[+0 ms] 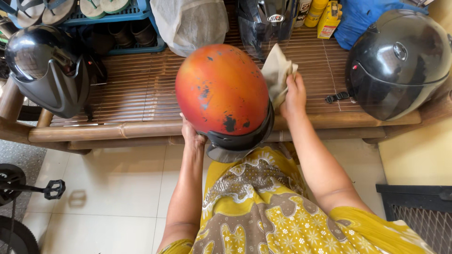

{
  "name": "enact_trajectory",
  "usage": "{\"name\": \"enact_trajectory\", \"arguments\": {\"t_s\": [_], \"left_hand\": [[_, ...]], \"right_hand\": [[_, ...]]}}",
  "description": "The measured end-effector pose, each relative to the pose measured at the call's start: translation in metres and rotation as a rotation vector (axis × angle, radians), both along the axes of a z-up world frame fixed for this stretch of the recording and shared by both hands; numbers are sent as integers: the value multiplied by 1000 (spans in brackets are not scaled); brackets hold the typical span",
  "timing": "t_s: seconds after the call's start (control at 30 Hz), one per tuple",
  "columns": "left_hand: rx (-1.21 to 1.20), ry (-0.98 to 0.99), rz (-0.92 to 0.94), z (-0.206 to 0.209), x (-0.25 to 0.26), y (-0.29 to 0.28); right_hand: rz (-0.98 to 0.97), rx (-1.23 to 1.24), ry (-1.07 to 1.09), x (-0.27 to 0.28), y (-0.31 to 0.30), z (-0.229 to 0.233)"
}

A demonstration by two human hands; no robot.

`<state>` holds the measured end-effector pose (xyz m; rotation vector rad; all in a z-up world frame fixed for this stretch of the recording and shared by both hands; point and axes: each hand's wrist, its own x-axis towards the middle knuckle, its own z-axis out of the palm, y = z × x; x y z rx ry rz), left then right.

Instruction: The person wipes a red motorcycle helmet with a cloth, then uses a small brush to sweep a bamboo bench and dust off a white cloth bag. The person places the bag on a bicycle seat and brushes the bag and bicycle frame.

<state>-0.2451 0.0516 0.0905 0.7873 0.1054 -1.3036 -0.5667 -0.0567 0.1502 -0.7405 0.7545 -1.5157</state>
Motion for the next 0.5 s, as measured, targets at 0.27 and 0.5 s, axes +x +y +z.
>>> {"name": "enact_trajectory", "arguments": {"t_s": [0.27, 0.5], "left_hand": [[56, 229, 173, -13, -31, -16], [93, 209, 183, -14, -41, -15]], "right_hand": [[45, -340, 589, 40, 24, 70], [-210, -727, 1059, 56, 95, 85]]}}
